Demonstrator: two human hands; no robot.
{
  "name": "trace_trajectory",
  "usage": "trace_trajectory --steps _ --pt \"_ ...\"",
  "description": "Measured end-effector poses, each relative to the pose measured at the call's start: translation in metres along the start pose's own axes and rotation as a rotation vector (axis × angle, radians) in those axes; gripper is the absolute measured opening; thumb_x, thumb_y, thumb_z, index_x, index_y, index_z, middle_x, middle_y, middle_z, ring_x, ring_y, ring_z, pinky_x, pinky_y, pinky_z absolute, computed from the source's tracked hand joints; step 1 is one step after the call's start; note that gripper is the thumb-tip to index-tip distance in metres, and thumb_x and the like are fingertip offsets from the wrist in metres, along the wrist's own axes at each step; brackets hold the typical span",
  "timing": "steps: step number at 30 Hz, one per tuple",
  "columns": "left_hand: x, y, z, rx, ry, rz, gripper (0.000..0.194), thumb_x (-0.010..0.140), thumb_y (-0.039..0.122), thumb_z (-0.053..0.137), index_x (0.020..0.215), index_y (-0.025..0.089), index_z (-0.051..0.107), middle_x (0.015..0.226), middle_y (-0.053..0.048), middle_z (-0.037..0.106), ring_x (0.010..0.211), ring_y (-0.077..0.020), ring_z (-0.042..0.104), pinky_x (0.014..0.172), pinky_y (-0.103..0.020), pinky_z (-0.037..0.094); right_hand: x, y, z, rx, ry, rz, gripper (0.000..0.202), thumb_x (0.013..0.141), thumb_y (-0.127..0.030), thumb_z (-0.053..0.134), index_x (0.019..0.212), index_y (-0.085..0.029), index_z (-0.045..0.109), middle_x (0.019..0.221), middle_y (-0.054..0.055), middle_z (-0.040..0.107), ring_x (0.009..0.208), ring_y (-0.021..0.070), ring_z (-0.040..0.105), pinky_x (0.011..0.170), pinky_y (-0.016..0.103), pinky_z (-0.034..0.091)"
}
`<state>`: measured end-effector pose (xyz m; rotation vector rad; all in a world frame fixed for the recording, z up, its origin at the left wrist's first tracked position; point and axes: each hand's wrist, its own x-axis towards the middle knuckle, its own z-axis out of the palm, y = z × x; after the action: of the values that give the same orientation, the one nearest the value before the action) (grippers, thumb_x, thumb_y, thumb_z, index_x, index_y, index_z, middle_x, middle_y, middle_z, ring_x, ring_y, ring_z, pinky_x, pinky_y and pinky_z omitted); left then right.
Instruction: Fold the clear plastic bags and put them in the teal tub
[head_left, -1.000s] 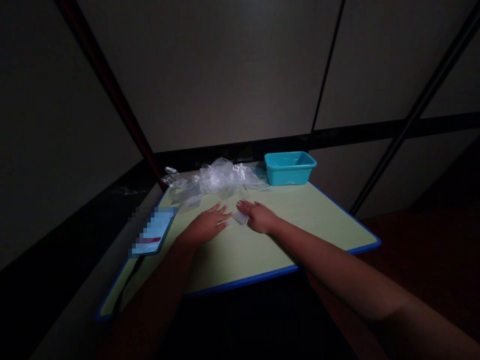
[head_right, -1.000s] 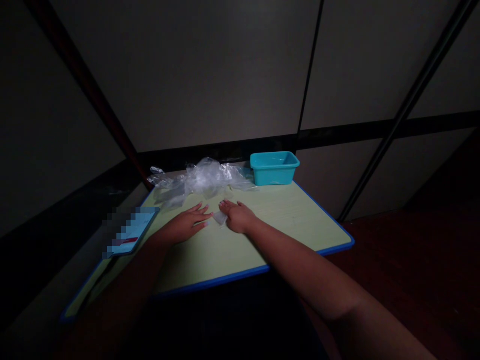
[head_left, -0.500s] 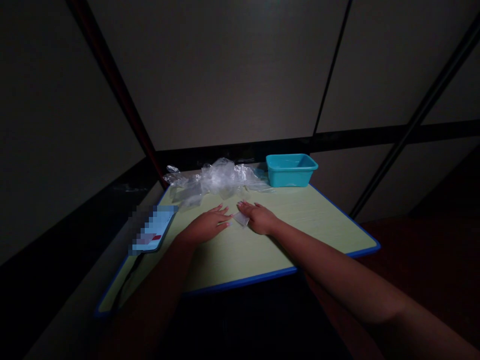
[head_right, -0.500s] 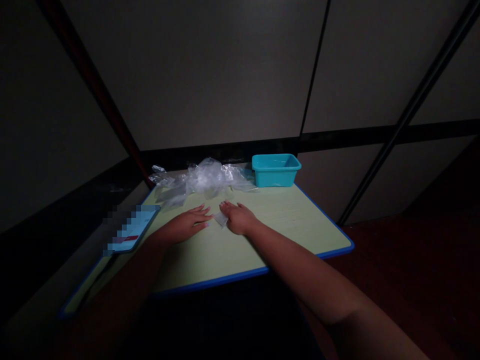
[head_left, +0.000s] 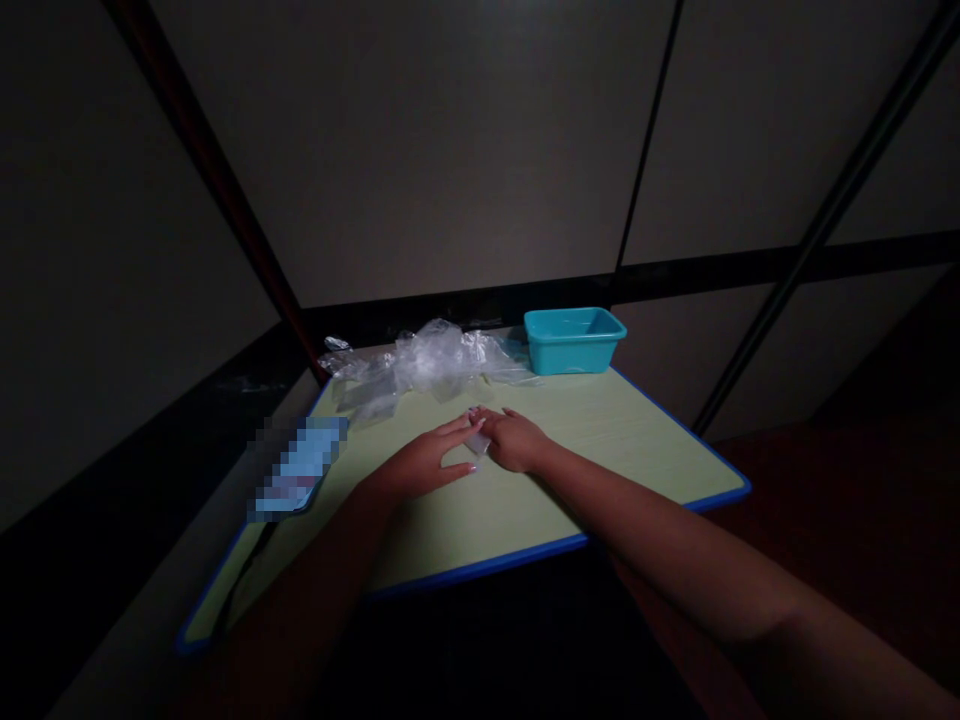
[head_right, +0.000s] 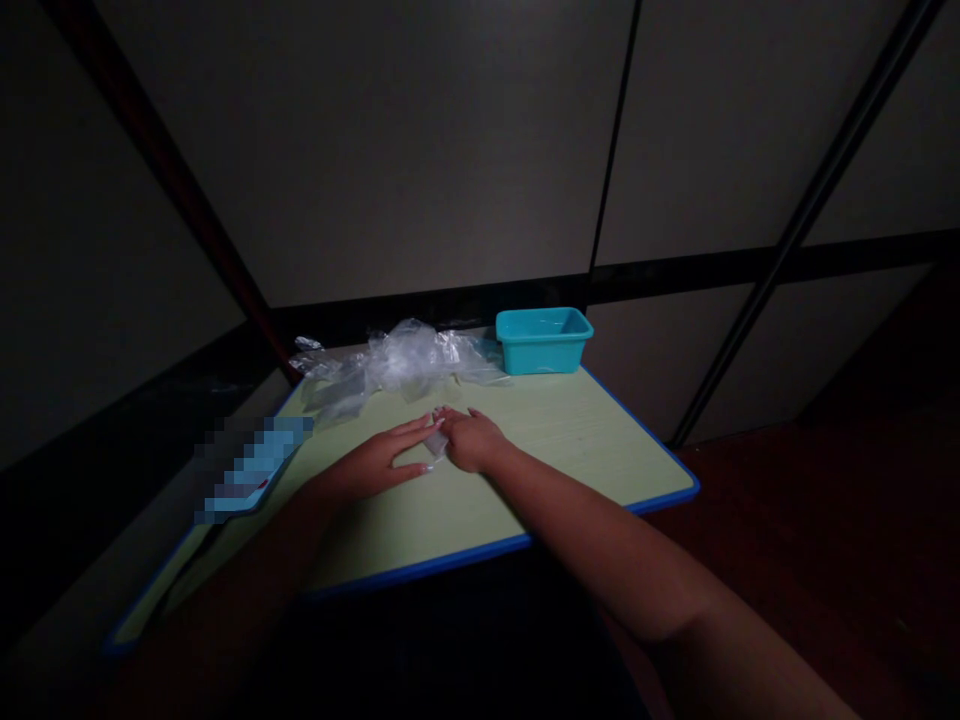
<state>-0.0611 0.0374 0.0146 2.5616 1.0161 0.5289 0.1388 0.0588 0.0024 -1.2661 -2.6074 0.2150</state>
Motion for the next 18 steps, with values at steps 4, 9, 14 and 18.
trace_trajectory --steps 4,9,14,18 --pt "0.003 0.002 0.004 -0.024 0.051 -0.013 0.064 0.079 0.036 0.065 0.137 0.022 0.042 0.146 -0.010 0.036 0.134 -0.0244 0.033 0.111 -0.040 0.028 0.000 0.000 0.000 -0.003 -0.001 -0.004 0.057 0.085 -0.023 0.040 0.141 -0.013 0.034 0.146 0.012 0.034 0.135 0.0215 0.030 0.108 0.048 0.026" --pt "0.013 0.003 0.016 -0.033 0.186 0.019 0.059 0.074 0.032 0.071 0.128 0.020 0.052 0.138 -0.013 0.044 0.128 -0.0264 0.041 0.108 -0.040 0.033 0.000 0.000 0.000 0.011 0.003 -0.007 0.058 0.083 -0.020 0.043 0.140 -0.014 0.036 0.145 0.013 0.035 0.135 0.0220 0.031 0.107 0.050 0.025" --pt "0.019 0.009 0.023 0.009 0.308 0.000 0.043 0.080 0.032 0.064 0.121 0.020 0.055 0.126 -0.010 0.054 0.119 -0.0232 0.050 0.104 -0.039 0.038 -0.001 0.001 0.000 0.023 0.005 -0.012 0.062 0.080 -0.027 0.052 0.138 -0.014 0.038 0.143 0.015 0.038 0.133 0.0230 0.033 0.108 0.049 0.025" --pt "0.018 0.011 0.020 -0.005 0.285 0.013 0.037 0.081 0.030 0.063 0.115 0.020 0.056 0.118 -0.008 0.058 0.113 -0.0219 0.053 0.100 -0.037 0.041 0.000 0.001 0.001 0.026 0.003 -0.021 0.060 0.082 -0.028 0.050 0.139 -0.018 0.037 0.146 0.013 0.034 0.135 0.0222 0.030 0.108 0.050 0.024"
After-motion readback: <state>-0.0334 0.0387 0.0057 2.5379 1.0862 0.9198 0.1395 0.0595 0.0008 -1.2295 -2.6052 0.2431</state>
